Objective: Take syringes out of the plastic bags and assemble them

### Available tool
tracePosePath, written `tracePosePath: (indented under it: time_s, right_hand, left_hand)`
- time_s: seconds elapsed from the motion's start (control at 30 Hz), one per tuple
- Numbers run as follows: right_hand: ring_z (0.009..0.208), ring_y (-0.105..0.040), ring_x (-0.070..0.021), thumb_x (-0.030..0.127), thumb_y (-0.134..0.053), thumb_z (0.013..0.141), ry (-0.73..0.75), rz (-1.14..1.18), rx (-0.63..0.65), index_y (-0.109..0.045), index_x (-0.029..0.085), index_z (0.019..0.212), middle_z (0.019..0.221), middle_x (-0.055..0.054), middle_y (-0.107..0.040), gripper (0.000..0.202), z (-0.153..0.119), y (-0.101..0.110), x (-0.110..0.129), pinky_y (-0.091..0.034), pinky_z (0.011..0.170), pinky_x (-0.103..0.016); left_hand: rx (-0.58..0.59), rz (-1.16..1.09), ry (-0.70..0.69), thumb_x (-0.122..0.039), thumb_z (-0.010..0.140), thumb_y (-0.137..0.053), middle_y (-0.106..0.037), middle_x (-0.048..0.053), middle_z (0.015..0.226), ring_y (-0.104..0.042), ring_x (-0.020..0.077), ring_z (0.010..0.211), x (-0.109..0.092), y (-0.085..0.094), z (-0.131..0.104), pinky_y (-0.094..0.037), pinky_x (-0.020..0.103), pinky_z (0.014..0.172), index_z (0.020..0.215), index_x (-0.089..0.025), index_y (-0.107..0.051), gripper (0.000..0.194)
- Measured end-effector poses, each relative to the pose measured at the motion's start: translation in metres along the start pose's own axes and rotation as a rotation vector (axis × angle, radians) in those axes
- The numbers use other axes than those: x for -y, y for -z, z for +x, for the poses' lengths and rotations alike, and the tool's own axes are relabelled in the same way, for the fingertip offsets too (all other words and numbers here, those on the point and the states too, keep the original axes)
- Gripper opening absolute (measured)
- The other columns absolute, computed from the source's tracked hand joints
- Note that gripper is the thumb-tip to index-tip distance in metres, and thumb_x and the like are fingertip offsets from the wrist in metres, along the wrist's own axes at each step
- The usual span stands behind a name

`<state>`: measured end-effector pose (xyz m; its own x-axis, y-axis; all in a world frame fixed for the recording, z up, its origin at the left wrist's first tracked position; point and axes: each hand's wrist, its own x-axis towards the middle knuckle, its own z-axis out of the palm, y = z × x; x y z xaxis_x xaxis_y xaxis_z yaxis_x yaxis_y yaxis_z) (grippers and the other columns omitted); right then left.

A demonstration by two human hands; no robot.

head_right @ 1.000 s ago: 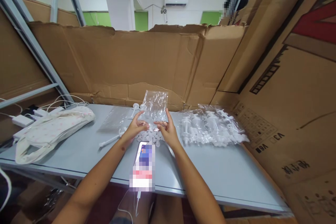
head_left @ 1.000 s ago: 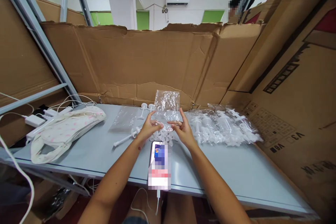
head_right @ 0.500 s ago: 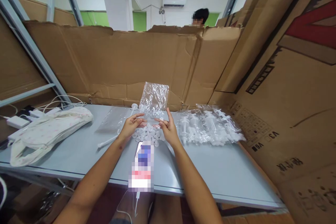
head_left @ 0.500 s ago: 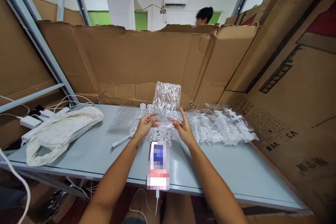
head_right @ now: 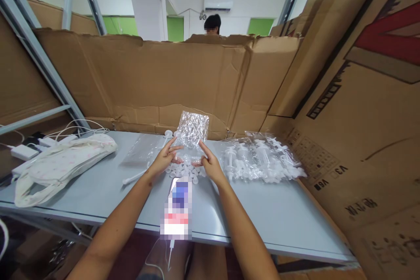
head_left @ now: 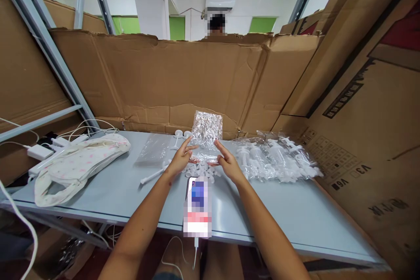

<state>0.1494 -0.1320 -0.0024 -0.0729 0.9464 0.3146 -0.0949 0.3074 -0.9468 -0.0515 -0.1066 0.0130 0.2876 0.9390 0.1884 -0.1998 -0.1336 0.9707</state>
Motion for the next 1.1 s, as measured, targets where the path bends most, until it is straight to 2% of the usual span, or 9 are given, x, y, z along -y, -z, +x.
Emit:
tracePosePath:
  time_s: [0.1, 0.23, 0.37, 0.57, 0.77, 0.97, 1.1]
  right_hand:
    - [0.078, -0.066, -0.0136, 0.021, -0.051, 0.075, -0.030, -0.071, -0.006, -0.038, 0.036, 0.135, 0.148, 0.002, -0.029, 0.063, 0.000, 0.001, -0.001, -0.057, 0.067, -0.032]
    - [0.058, -0.064, -0.0085, 0.021, -0.048, 0.076, -0.069, -0.127, 0.023, -0.027, 0.032, 0.141, 0.141, -0.004, -0.041, 0.069, -0.002, 0.001, 0.003, -0.056, 0.065, -0.031]
    - [0.059, -0.064, -0.0090, 0.022, -0.045, 0.077, -0.052, -0.163, 0.043, -0.022, 0.029, 0.143, 0.141, -0.007, -0.041, 0.070, -0.003, 0.000, 0.006, -0.056, 0.065, -0.032]
    - [0.058, -0.063, -0.0064, 0.020, -0.043, 0.077, -0.014, -0.200, 0.043, -0.023, 0.037, 0.142, 0.151, -0.001, -0.018, 0.070, -0.003, 0.000, 0.008, -0.056, 0.067, -0.032]
    - [0.056, -0.060, -0.0041, 0.018, -0.042, 0.077, 0.026, -0.208, 0.034, -0.022, 0.039, 0.141, 0.153, 0.000, -0.010, 0.070, -0.004, -0.001, 0.008, -0.056, 0.064, -0.029]
    - [0.053, -0.052, -0.0020, 0.018, -0.042, 0.076, 0.060, -0.199, 0.024, -0.022, 0.040, 0.141, 0.153, 0.000, -0.009, 0.071, -0.004, -0.002, 0.010, -0.057, 0.063, -0.029]
    - [0.053, -0.053, -0.0019, 0.017, -0.042, 0.077, 0.074, -0.183, 0.032, -0.021, 0.041, 0.141, 0.153, -0.001, -0.013, 0.071, -0.005, -0.005, 0.011, -0.057, 0.063, -0.030]
  left_hand:
    - [0.018, 0.006, -0.004, -0.022, 0.078, -0.057, -0.059, 0.011, 0.120, -0.066, 0.0147, 0.076, 0.001, 0.002, 0.001, -0.056, 0.028, 0.062, 0.140, -0.029, -0.029, 0.068]
    - [0.025, 0.031, 0.013, -0.020, 0.080, -0.055, -0.059, 0.012, 0.120, -0.067, 0.0144, 0.077, 0.003, 0.007, 0.004, -0.055, 0.030, 0.069, 0.141, -0.029, -0.026, 0.068]
    - [0.035, 0.058, 0.029, -0.019, 0.084, -0.051, -0.057, 0.013, 0.124, -0.067, 0.0130, 0.078, 0.005, 0.009, 0.005, -0.052, 0.032, 0.078, 0.142, -0.031, -0.023, 0.065]
    - [0.049, 0.052, 0.013, -0.021, 0.085, -0.048, -0.057, 0.013, 0.121, -0.067, 0.0131, 0.076, 0.002, 0.006, 0.002, -0.051, 0.035, 0.081, 0.141, -0.028, -0.023, 0.062]
    - [0.006, 0.051, 0.007, -0.021, 0.084, -0.049, -0.063, 0.011, 0.110, -0.067, 0.0130, 0.076, -0.001, 0.004, 0.002, -0.050, 0.032, 0.078, 0.137, -0.025, -0.029, 0.056]
    - [-0.058, 0.095, -0.010, -0.020, 0.078, -0.055, -0.067, 0.006, 0.085, -0.065, 0.0131, 0.073, -0.001, 0.003, 0.004, -0.049, 0.027, 0.072, 0.119, -0.017, -0.045, 0.042]
    - [-0.199, 0.123, -0.064, -0.024, 0.074, -0.058, -0.061, 0.000, 0.068, -0.059, 0.0098, 0.060, -0.001, 0.003, 0.006, -0.047, 0.022, 0.062, 0.096, -0.015, -0.054, 0.024]
